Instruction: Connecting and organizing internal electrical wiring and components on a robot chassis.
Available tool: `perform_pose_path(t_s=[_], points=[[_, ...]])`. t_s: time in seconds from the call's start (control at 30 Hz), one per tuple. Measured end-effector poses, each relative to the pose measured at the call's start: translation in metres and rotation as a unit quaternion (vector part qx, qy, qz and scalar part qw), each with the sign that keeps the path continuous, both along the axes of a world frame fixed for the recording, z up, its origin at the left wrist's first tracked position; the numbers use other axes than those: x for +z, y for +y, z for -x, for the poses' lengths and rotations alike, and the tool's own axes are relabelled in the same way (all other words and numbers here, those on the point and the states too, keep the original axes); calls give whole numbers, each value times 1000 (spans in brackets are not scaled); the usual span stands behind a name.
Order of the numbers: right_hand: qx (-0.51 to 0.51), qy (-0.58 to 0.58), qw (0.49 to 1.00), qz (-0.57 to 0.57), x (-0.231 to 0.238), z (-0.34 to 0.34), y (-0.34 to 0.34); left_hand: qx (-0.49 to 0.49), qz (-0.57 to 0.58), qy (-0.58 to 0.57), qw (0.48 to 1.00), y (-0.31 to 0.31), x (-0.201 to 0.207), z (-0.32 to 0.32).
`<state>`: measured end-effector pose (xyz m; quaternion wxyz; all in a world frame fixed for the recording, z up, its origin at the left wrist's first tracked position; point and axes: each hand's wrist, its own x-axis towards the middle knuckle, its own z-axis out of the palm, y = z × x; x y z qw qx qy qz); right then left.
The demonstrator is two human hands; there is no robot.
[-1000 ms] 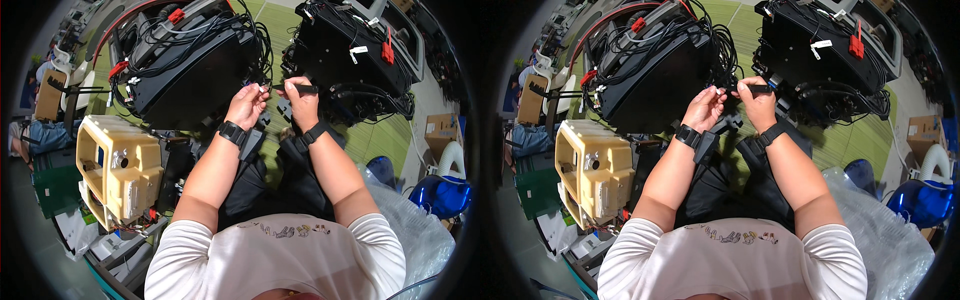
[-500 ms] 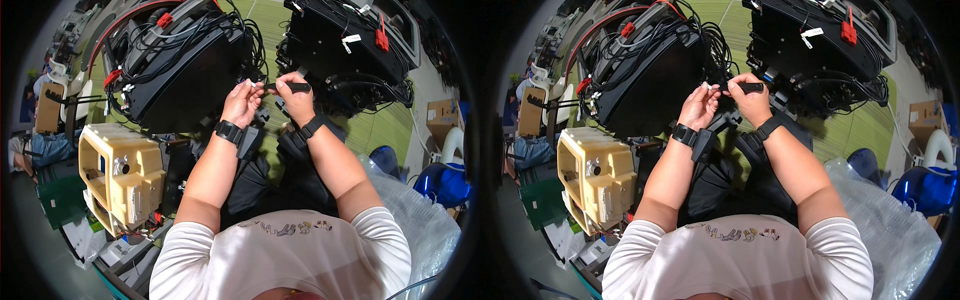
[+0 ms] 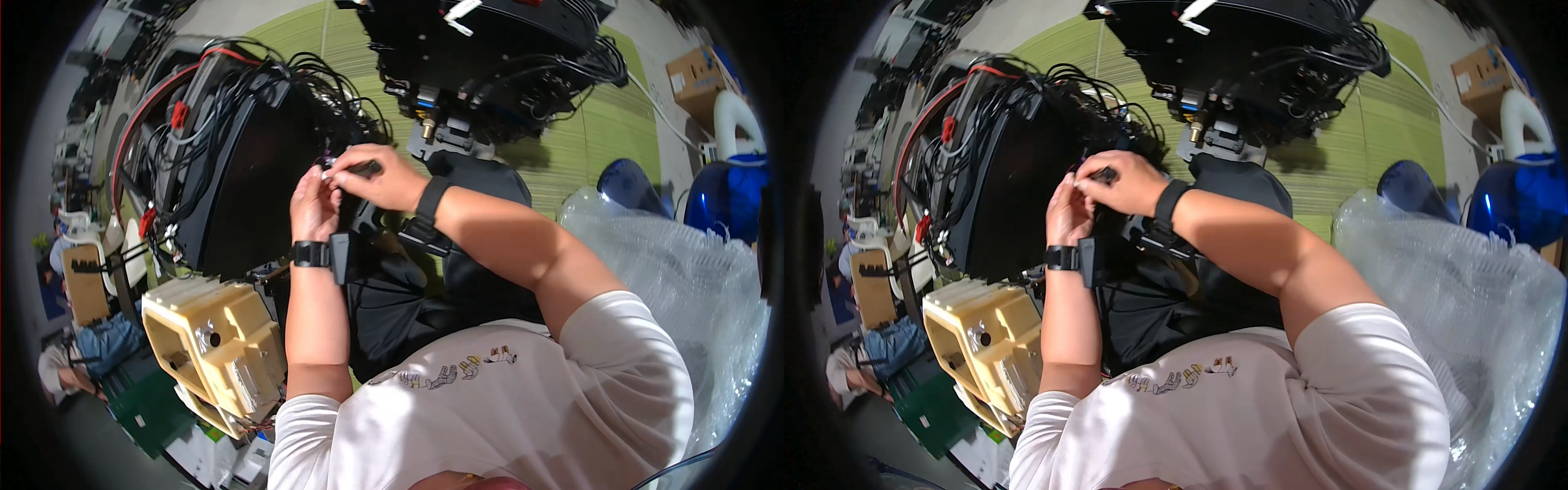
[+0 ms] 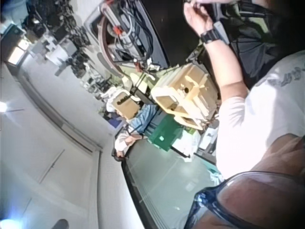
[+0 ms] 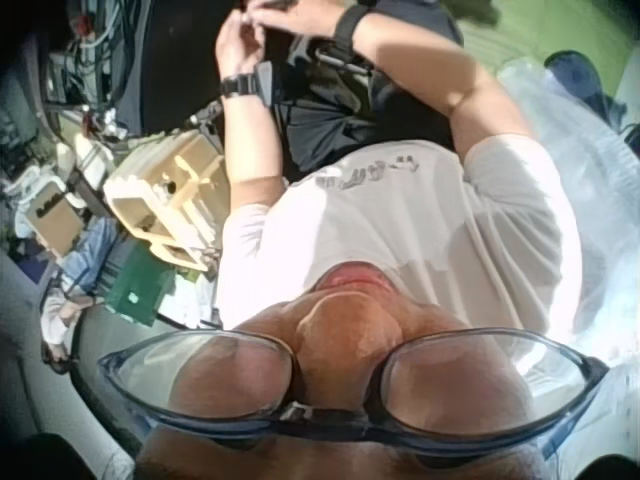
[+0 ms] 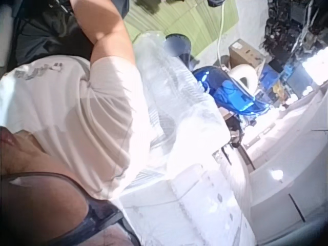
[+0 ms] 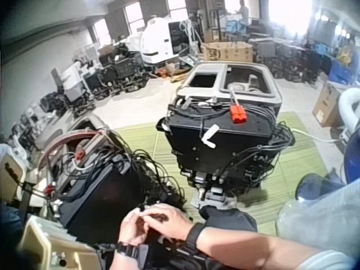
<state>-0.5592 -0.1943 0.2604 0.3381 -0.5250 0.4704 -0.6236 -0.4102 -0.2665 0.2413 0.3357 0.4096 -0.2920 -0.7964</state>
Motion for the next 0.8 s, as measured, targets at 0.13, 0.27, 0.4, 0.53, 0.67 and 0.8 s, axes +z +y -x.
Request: perform_pose_path(t_s=[0.13,0.27,0.4,0.53,0.67,0.8], points=[[5,151,986,75,5,-11,10,29,6,-5,1000,0,3,-17],[7,183,978,101,-2,-19,12,14,10,-18,1000,-1,8,-24],[4,190,976,109,-3,-19,12,-4,17,-35,999,0,7,-24],[4,201,974,105,-4,-17,12,-25,29,-58,998,1,8,-22],[16,205,974,94,-5,-13,15,-79,32,-74,994,-2,0,-26],[31,190,979,63,-7,-8,17,-109,42,-108,987,0,-1,-21]])
